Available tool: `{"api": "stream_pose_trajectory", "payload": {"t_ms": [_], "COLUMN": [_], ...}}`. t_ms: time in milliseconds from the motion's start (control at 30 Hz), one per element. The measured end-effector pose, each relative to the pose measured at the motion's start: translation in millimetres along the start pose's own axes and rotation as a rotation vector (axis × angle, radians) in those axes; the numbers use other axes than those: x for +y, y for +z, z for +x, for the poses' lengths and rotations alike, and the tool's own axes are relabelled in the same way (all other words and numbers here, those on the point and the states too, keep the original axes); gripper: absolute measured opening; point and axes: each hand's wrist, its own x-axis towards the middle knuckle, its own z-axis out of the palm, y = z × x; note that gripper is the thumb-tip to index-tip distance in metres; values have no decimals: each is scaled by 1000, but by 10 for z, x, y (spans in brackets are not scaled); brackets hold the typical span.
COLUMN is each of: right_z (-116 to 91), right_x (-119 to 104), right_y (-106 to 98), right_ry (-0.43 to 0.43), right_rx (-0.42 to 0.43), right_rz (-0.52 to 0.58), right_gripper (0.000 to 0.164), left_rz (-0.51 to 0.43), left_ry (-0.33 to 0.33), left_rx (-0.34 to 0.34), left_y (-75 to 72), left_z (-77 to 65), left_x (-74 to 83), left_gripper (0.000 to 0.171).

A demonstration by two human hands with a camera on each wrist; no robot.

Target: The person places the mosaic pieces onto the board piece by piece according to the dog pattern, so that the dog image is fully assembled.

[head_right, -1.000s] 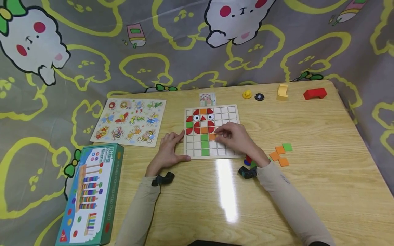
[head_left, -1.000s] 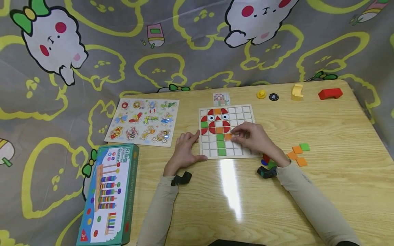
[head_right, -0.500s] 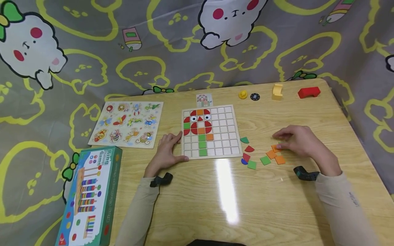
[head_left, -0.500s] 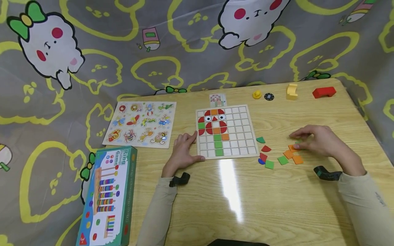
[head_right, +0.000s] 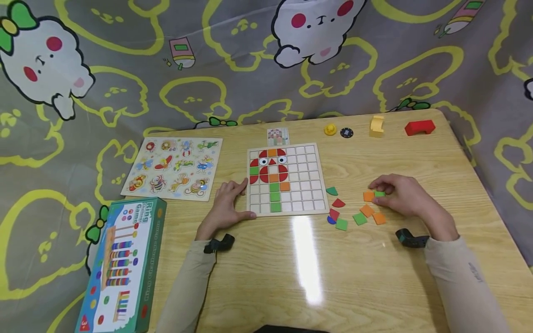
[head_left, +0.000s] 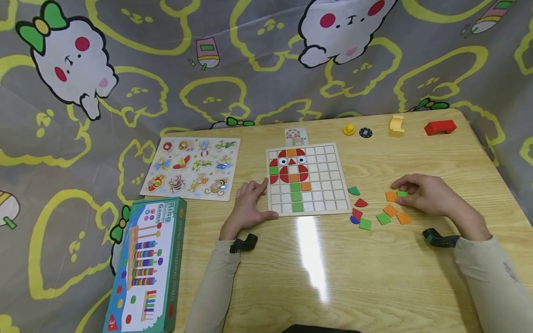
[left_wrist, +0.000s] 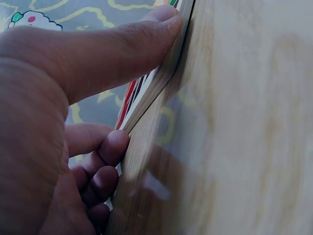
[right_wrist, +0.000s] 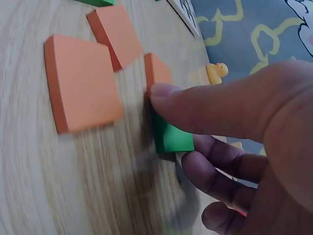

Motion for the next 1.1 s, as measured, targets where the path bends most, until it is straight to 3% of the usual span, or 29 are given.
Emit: {"api": "stream_pose_trajectory", "payload": {"t_ms": [133,267,533,667,900,1100], "right_z": [47,104,266,422,715,871], "right_x": [-59,-112,-226,-472,-991,-1318], "right_y": [29,46,122,194,553,864], "right_ry": [-41,-13,7,31,-4,-129], "right_rx": [-9,-34,68,104,49,39], "right_rz": [-18,17,110,260,492,430], "right_gripper": [26,23,19,26,30,33], "left_rz": [4,6,11,9,9,15], "left_ry": [4,2,5,8,8,12], "left_rx": [3,4,3,8,11,9], "left_y": [9,17,23,20,29,23], "left_z": [3,5,8,3,6,12], "left_x": [-6,-8,-8,-19,-45,-40], "left_gripper": [111,111,111,111,111,112]}}
